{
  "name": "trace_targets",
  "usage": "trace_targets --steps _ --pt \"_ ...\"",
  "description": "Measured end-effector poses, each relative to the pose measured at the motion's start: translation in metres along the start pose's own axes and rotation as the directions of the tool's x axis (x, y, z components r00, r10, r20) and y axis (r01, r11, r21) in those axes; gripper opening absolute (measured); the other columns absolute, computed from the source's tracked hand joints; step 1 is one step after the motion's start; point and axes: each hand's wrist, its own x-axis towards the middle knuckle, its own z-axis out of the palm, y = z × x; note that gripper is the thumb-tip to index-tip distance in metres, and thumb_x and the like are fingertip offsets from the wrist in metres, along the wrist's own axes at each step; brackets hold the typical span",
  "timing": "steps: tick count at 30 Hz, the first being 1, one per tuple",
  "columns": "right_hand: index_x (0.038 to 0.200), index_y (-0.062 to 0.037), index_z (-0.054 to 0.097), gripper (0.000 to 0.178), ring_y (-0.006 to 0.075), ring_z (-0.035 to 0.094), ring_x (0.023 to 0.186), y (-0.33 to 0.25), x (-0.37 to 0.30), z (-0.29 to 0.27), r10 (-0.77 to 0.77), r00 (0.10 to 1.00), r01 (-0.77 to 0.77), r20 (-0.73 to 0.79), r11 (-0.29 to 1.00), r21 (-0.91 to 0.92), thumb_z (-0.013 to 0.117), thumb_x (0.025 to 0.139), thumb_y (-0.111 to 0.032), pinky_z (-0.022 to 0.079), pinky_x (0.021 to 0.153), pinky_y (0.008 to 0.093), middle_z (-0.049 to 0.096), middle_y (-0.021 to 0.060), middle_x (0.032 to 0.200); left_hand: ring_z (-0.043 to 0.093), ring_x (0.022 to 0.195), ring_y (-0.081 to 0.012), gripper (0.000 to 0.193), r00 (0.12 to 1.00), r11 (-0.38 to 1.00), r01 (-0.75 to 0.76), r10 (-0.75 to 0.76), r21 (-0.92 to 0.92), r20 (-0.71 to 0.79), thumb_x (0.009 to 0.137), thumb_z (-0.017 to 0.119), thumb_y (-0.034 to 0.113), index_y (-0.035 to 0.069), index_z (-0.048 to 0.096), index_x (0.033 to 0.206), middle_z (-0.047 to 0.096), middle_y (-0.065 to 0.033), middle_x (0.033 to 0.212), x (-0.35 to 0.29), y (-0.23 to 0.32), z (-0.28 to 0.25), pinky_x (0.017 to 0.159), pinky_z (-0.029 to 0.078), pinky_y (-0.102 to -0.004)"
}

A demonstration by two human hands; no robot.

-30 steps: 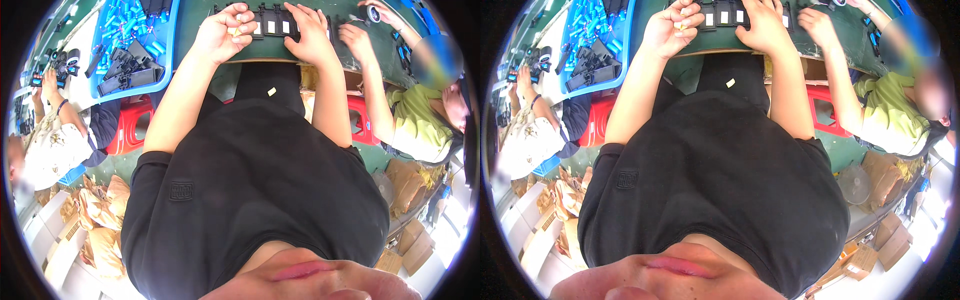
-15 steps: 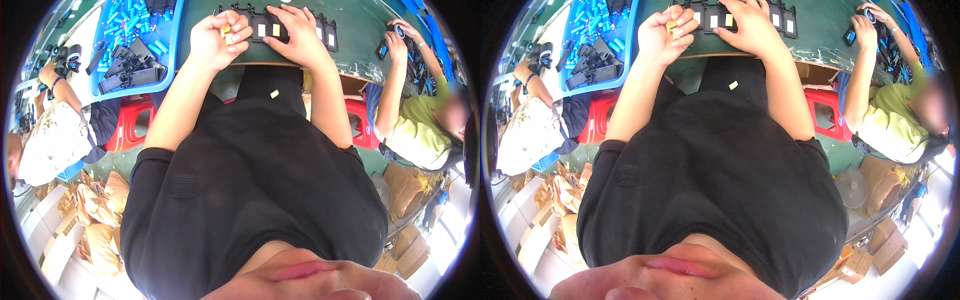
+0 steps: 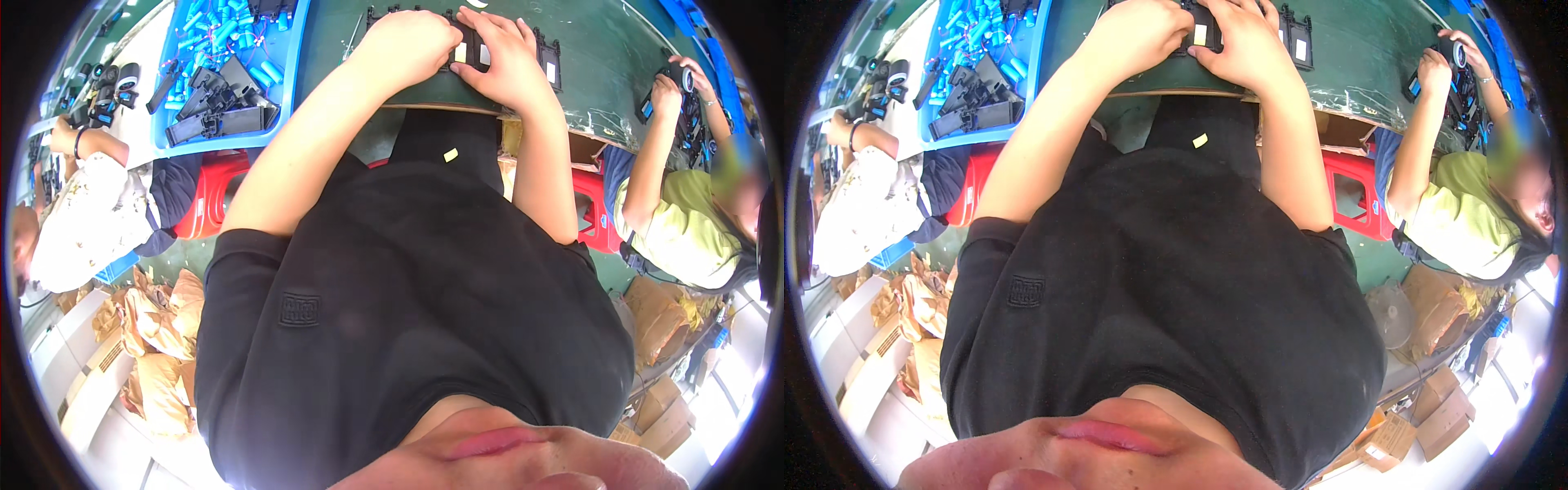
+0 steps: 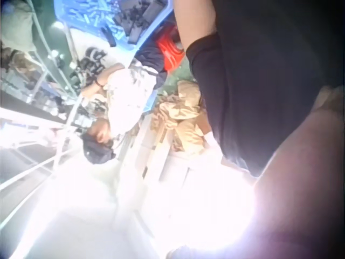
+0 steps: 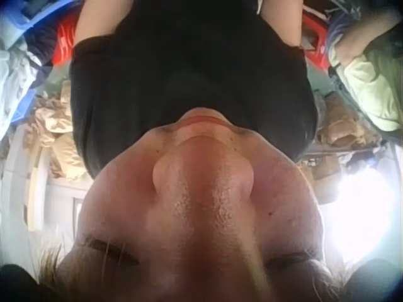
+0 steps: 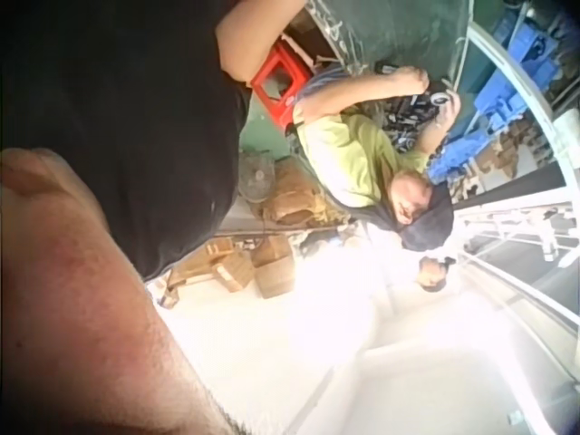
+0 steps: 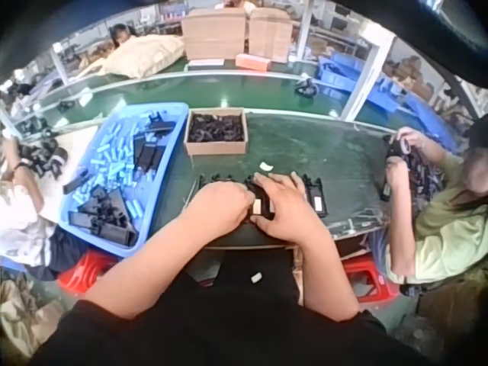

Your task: Assembling and labeling plastic toy gun components at a factory workbench.

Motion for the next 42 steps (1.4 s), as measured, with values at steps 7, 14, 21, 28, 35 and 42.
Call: trace_targets --steps 7,14,21,28,35,42 --pt "0.147 -0.0132 0.06 0.077 0.0294 0.053 0.142 0.008 0.001 0.001 -0.01 1.0 0.011 0.015 0.997 -0.072 0.087 0.077 -0.033 0.023 0.126 0.0582 0.07 0.0081 0.137 0.073 0.077 -0.0329 0.009 0.916 0.978 -0.19 0.21 -0.09 0.343 0.081 0.068 0.014 0.007 0.074 0.083 0.076 -0.0163 0.09 0.032 -0.007 -0.013 0.062 0.058 -0.0459" --pt "0.14 -0.011 0.065 0.071 0.0317 0.054 0.141 0.012 0.003 0.0 0.012 1.0 -0.01 0.023 0.993 -0.114 0.087 0.076 -0.036 0.022 0.126 0.0588 0.07 0.0139 0.134 0.075 0.077 -0.0345 0.01 0.845 0.912 -0.411 0.386 -0.013 0.371 0.078 0.072 0.017 0.008 0.076 0.078 0.075 -0.0163 0.083 0.058 -0.007 -0.007 0.068 0.06 -0.0473" --pt "0.137 -0.0101 0.067 0.069 0.0311 0.052 0.143 0.012 0.002 -0.005 0.08 0.991 -0.074 0.108 0.996 -0.052 0.086 0.076 -0.035 0.019 0.127 0.0589 0.07 0.0142 0.134 0.075 0.076 -0.0357 0.011 0.78 0.831 -0.548 0.465 0.097 0.419 0.078 0.072 0.017 0.007 0.076 0.076 0.076 -0.0181 0.083 0.064 0.013 -0.017 0.069 0.061 -0.0469" --pt "0.144 -0.0094 0.061 0.077 0.0303 0.051 0.144 0.006 0.002 -0.004 0.086 0.993 -0.079 0.076 0.993 -0.083 0.086 0.077 -0.037 0.018 0.127 0.0603 0.067 0.0184 0.138 0.073 0.074 -0.0379 0.014 0.744 0.86 -0.47 0.507 -0.198 0.435 0.082 0.07 0.019 0.006 0.072 0.081 0.073 -0.0197 0.08 0.067 -0.01 -0.006 0.067 0.059 -0.0492" --pt "0.144 -0.0113 0.061 0.075 0.0269 0.052 0.143 0.009 0.003 0.0 0.068 0.996 -0.064 0.053 0.995 -0.077 0.087 0.079 -0.039 0.017 0.128 0.0607 0.067 0.0113 0.14 0.071 0.074 -0.0411 0.014 0.973 0.98 -0.171 0.185 -0.104 0.137 0.087 0.065 0.019 0.006 0.067 0.09 0.07 -0.0196 0.076 0.055 -0.042 -0.012 0.069 0.057 -0.0526" --pt "0.145 -0.0145 0.06 0.076 0.0244 0.052 0.143 0.011 0.001 -0.001 0.081 0.995 -0.078 0.056 0.995 -0.062 0.087 0.079 -0.039 0.017 0.128 0.0605 0.068 0.0052 0.14 0.072 0.075 -0.0395 0.013 0.849 0.952 -0.274 0.307 -0.139 0.43 0.086 0.07 0.024 0.011 0.07 0.086 0.072 -0.0163 0.077 0.047 -0.018 -0.022 0.068 0.057 -0.0524"
